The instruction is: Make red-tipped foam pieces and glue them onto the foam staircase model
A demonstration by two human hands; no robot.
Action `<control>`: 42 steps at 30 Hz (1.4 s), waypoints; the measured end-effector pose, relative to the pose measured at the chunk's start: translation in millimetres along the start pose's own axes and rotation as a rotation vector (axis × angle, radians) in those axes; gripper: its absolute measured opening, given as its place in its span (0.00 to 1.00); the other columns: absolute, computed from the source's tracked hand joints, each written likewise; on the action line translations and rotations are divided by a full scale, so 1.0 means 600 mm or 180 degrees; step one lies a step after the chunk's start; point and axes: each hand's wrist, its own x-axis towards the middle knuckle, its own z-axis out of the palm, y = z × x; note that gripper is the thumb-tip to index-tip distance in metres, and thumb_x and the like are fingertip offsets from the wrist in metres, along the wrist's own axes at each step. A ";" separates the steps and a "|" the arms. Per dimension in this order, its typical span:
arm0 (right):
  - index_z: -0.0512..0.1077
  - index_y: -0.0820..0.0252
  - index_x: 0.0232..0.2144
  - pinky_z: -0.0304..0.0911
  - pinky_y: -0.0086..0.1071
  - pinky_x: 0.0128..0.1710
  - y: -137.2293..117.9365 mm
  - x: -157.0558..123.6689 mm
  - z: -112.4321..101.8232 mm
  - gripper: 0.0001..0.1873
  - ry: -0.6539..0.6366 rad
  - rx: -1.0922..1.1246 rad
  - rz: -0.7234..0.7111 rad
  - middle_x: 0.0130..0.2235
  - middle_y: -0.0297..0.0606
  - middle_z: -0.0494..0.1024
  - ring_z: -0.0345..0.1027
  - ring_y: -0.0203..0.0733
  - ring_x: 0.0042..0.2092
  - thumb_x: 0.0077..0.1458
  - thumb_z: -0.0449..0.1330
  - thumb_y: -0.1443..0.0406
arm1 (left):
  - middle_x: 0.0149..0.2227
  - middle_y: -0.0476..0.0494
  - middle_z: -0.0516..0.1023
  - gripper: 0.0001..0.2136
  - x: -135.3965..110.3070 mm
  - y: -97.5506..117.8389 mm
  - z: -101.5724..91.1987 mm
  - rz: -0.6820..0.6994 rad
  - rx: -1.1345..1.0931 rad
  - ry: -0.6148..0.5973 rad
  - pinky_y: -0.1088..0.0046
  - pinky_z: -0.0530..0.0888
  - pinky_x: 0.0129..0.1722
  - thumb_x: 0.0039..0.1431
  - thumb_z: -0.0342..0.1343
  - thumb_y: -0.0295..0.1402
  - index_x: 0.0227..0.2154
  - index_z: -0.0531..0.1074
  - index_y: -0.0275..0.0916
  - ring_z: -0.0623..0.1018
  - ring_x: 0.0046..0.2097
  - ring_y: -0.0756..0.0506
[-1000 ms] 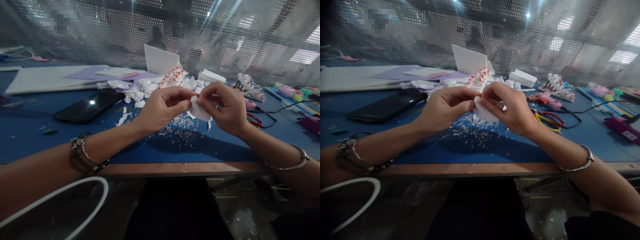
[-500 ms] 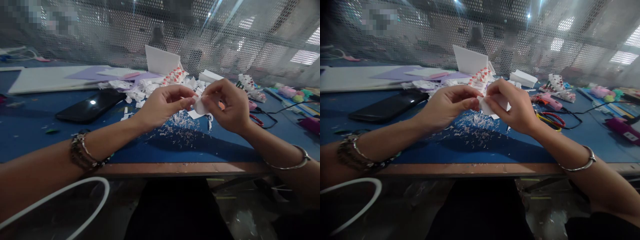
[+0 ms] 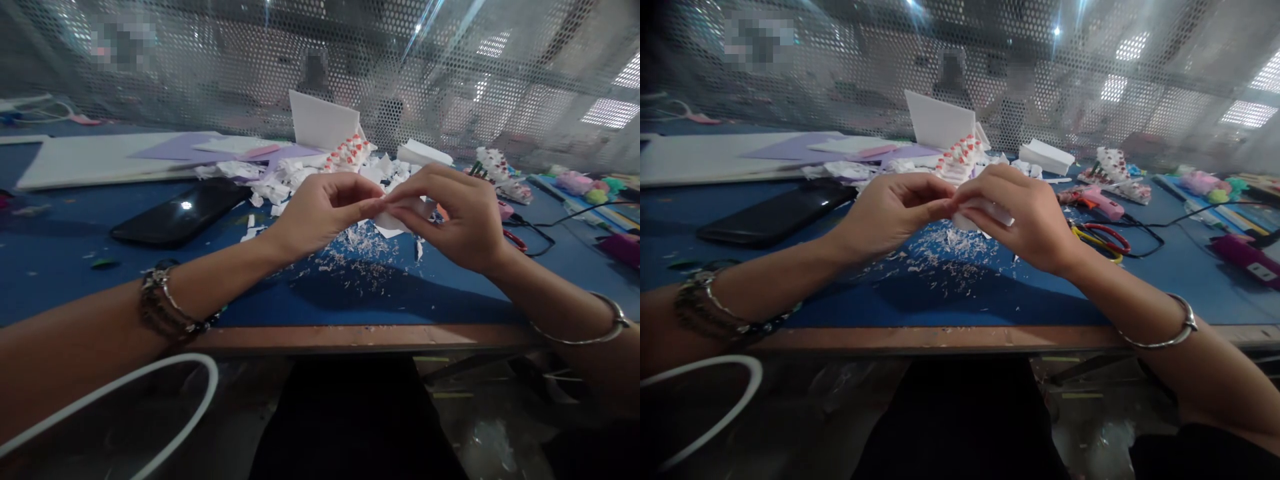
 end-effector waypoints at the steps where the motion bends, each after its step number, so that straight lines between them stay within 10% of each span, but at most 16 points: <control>1: 0.71 0.58 0.34 0.65 0.30 0.36 0.001 0.000 -0.001 0.05 -0.0010 -0.0061 -0.0036 0.33 0.37 0.75 0.68 0.34 0.36 0.54 0.56 0.66 | 0.26 0.48 0.75 0.07 0.000 0.000 0.000 -0.0013 -0.0017 -0.0007 0.77 0.69 0.29 0.48 0.60 0.32 0.29 0.74 0.34 0.74 0.29 0.52; 30: 0.67 0.53 0.37 0.63 0.34 0.38 0.006 -0.007 -0.019 0.07 -0.0586 -0.1209 -0.0822 0.35 0.35 0.70 0.62 0.38 0.39 0.59 0.49 0.65 | 0.26 0.49 0.77 0.08 0.004 -0.012 -0.007 -0.0108 -0.0073 -0.0433 0.81 0.71 0.28 0.48 0.61 0.37 0.28 0.76 0.37 0.73 0.28 0.53; 42: 0.67 0.57 0.28 0.60 0.29 0.30 0.009 0.006 -0.006 0.06 -0.0452 -0.0092 0.0010 0.30 0.33 0.71 0.65 0.33 0.31 0.56 0.52 0.65 | 0.26 0.50 0.75 0.05 -0.002 -0.016 -0.001 0.0320 -0.0088 -0.0330 0.81 0.70 0.28 0.49 0.60 0.33 0.28 0.75 0.37 0.73 0.28 0.54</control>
